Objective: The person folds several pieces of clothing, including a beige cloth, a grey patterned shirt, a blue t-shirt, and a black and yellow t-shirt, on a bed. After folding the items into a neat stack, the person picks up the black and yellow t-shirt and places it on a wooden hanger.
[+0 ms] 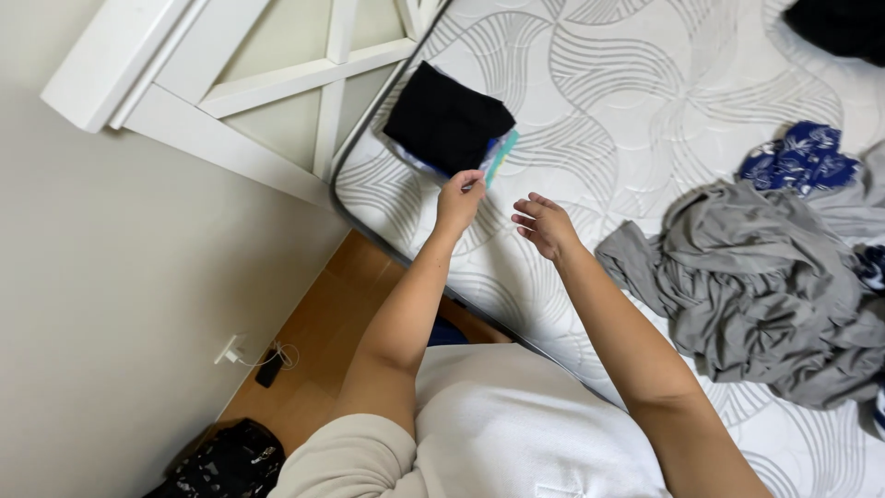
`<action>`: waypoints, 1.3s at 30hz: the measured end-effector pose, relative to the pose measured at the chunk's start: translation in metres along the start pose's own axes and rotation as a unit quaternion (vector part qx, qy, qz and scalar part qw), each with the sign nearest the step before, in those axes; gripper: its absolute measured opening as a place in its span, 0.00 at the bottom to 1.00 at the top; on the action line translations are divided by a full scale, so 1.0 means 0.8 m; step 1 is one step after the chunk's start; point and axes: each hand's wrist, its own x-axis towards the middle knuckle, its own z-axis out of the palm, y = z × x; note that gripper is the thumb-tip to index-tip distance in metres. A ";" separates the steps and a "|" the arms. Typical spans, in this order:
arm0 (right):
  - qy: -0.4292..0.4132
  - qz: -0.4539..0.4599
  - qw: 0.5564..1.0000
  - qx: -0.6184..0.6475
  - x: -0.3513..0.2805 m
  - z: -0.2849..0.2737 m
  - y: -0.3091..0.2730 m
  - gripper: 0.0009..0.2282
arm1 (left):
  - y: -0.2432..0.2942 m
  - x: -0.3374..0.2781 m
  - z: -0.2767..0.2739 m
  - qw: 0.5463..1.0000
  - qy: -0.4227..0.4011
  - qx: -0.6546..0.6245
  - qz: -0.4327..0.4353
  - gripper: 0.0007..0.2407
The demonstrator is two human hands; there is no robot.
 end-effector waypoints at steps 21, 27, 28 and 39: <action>0.209 0.063 0.972 0.090 0.229 0.155 0.085 0.32 | -0.138 0.287 -0.179 0.983 -0.040 0.165 -0.076 0.27; 0.200 0.039 0.975 0.091 0.251 0.142 0.073 0.35 | -0.123 0.306 -0.187 0.986 -0.060 0.060 -0.144 0.25; 0.200 0.038 0.975 0.093 0.249 0.153 0.061 0.35 | -0.124 0.311 -0.188 0.986 -0.060 0.061 -0.142 0.25; 0.190 -0.219 0.956 -0.047 0.246 0.178 0.008 0.40 | -0.131 0.308 -0.189 0.988 -0.033 0.064 -0.133 0.22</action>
